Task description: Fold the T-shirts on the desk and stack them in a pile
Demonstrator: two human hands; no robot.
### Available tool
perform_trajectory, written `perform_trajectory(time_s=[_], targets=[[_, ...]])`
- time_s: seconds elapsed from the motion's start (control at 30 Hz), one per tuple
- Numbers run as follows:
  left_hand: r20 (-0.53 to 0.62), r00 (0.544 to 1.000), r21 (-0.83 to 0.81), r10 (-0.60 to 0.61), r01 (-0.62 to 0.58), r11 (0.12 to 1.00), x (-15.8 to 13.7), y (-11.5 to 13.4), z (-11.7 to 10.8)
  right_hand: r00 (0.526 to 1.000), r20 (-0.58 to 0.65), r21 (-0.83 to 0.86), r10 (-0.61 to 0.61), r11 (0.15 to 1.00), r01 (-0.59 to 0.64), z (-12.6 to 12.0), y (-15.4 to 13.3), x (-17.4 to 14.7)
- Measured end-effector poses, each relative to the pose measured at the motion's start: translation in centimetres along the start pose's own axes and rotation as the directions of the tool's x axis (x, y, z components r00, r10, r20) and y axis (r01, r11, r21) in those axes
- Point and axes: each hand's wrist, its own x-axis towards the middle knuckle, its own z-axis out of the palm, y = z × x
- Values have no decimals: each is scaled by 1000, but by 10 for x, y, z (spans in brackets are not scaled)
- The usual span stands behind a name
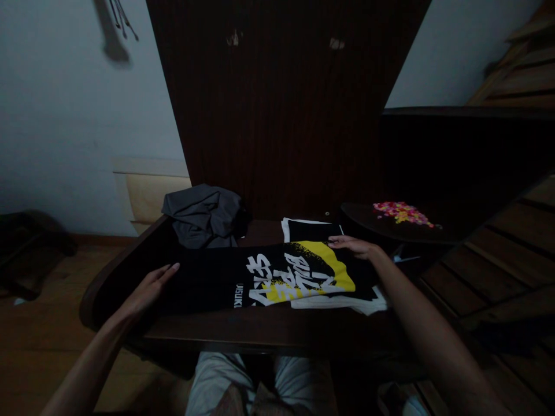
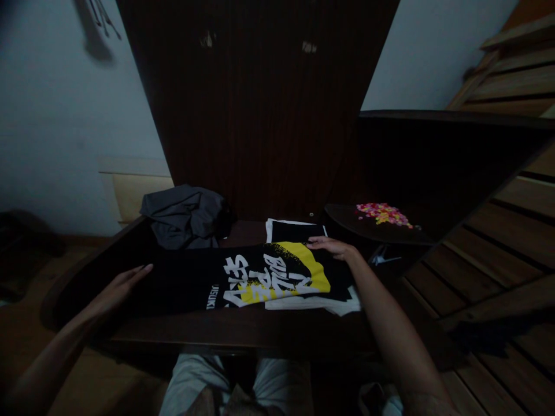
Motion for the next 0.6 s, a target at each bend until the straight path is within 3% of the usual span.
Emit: perform_trajectory(time_s=[0.1, 0.2, 0.3, 0.4, 0.53, 0.6], targets=[[4, 999, -95, -44, 44, 994, -4, 7, 5, 996, -71, -27, 45, 999, -47, 5, -1, -2], [58, 995, -181, -79, 88, 980, -1, 7, 9, 994, -112, -173, -7, 985, -12, 6, -5, 3], [21, 993, -133, -116, 118, 984, 8, -2, 10, 981, -176, -289, -77, 957, 24, 1, -7, 9], [-41, 985, -53, -165, 163, 985, 11, -12, 7, 977, -211, -378, -44, 925, -39, -9, -6, 10], [196, 949, -115, -247, 273, 955, -3, -9, 3, 982, -184, -433, 51, 892, -128, -18, -4, 1], [268, 936, -112, -230, 267, 957, -13, -4, 2, 982, -171, -443, 81, 884, -150, -18, -5, -3]])
